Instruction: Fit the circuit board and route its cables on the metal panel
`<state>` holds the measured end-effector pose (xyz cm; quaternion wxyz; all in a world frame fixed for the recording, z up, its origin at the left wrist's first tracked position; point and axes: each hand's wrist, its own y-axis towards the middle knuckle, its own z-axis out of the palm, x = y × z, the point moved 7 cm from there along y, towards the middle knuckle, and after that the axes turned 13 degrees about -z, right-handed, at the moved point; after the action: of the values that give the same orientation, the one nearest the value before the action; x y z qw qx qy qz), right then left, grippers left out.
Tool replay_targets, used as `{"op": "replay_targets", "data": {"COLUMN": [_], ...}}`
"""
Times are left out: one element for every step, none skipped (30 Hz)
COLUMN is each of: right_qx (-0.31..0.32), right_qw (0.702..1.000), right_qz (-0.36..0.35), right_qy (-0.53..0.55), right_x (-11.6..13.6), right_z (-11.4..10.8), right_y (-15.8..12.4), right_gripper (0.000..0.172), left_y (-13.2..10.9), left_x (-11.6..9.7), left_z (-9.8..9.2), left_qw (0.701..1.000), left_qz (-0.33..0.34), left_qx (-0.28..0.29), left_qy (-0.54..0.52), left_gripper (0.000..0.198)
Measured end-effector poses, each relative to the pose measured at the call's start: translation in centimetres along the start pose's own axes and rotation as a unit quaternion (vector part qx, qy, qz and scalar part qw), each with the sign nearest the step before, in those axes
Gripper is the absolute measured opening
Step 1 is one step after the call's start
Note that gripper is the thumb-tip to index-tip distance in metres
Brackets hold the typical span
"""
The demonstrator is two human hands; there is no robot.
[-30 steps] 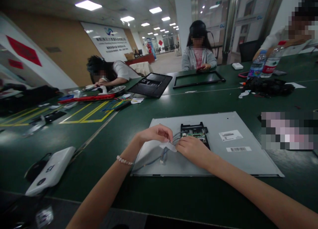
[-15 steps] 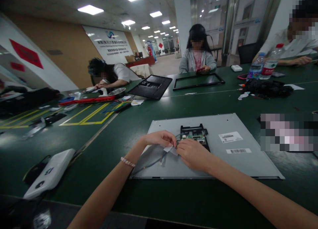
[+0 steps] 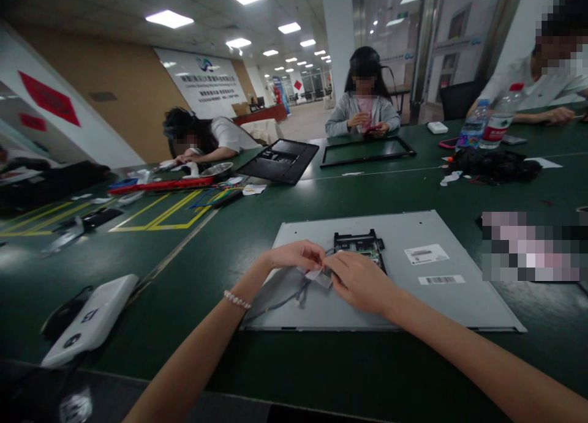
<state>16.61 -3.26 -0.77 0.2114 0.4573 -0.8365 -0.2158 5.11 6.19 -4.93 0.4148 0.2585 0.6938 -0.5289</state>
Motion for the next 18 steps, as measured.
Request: {"op": "replay_targets", "data": {"right_qx": [-0.001,0.003,0.008,0.014,0.019,0.023,0.025,0.027,0.028,0.03,0.033,0.037,0.041,0.045,0.049,0.054,0.058,0.062], "right_qw": [1.0,1.0,0.999,0.998,0.996,0.995,0.993,0.992,0.991,0.989,0.987,0.985,0.983,0.981,0.98,0.978,0.977,0.977], "right_qz": [-0.005,-0.018,-0.036,-0.055,-0.07,-0.081,-0.091,-0.099,-0.107,-0.115,-0.121,-0.126,-0.128,-0.13,-0.132,-0.135,-0.138,-0.14], "right_qy": [-0.006,-0.014,-0.024,-0.035,-0.046,-0.057,-0.065,-0.073,-0.081,-0.09,-0.101,-0.113,-0.124,-0.134,-0.142,-0.147,-0.149,-0.15], "right_x": [0.1,0.4,0.7,1.0,1.2,1.5,1.7,1.8,2.0,2.1,2.2,2.3,2.4,2.5,2.6,2.7,2.8,2.8], "right_z": [-0.1,-0.1,-0.1,0.0,0.1,0.3,0.4,0.6,0.7,0.9,1.0,1.1,1.2,1.3,1.4,1.4,1.5,1.7], "right_y": [0.0,0.1,0.2,0.3,0.4,0.6,0.7,0.8,1.0,1.1,1.3,1.4,1.5,1.7,1.8,2.0,2.2,2.5], "right_gripper": [0.033,0.037,0.04,0.041,0.041,0.038,0.035,0.032,0.028,0.026,0.024,0.023,0.021,0.02,0.019,0.018,0.017,0.016], "left_y": [0.1,0.1,0.2,0.3,0.3,0.3,0.4,0.4,0.4,0.3,0.3,0.3,0.3,0.3,0.3,0.3,0.4,0.5], "left_x": [0.1,0.1,0.2,0.2,0.3,0.3,0.4,0.4,0.4,0.4,0.4,0.4,0.4,0.4,0.5,0.6,0.7,0.8], "left_z": [-0.1,-0.1,-0.2,-0.2,-0.1,-0.1,-0.1,0.0,-0.1,-0.1,-0.1,-0.1,-0.2,-0.2,-0.2,-0.2,-0.2,-0.2], "left_qw": [1.0,1.0,1.0,1.0,1.0,1.0,1.0,1.0,1.0,1.0,1.0,1.0,0.999,0.999,0.999,0.999,0.999,0.999], "left_qz": [0.002,0.004,0.006,0.007,0.006,0.004,0.001,-0.003,-0.005,-0.006,-0.007,-0.007,-0.006,-0.005,-0.003,-0.001,0.001,0.002], "left_qx": [-0.002,-0.005,-0.007,-0.008,-0.008,-0.007,-0.007,-0.009,-0.014,-0.019,-0.023,-0.026,-0.029,-0.03,-0.031,-0.03,-0.029,-0.028], "left_qy": [-0.002,-0.004,-0.005,-0.005,-0.003,0.0,0.004,0.006,0.007,0.008,0.011,0.014,0.017,0.019,0.019,0.018,0.017,0.016], "left_gripper": [0.024,0.023,0.022,0.022,0.021,0.021,0.02,0.02,0.02,0.021,0.021,0.021,0.021,0.021,0.021,0.02,0.019,0.019]}}
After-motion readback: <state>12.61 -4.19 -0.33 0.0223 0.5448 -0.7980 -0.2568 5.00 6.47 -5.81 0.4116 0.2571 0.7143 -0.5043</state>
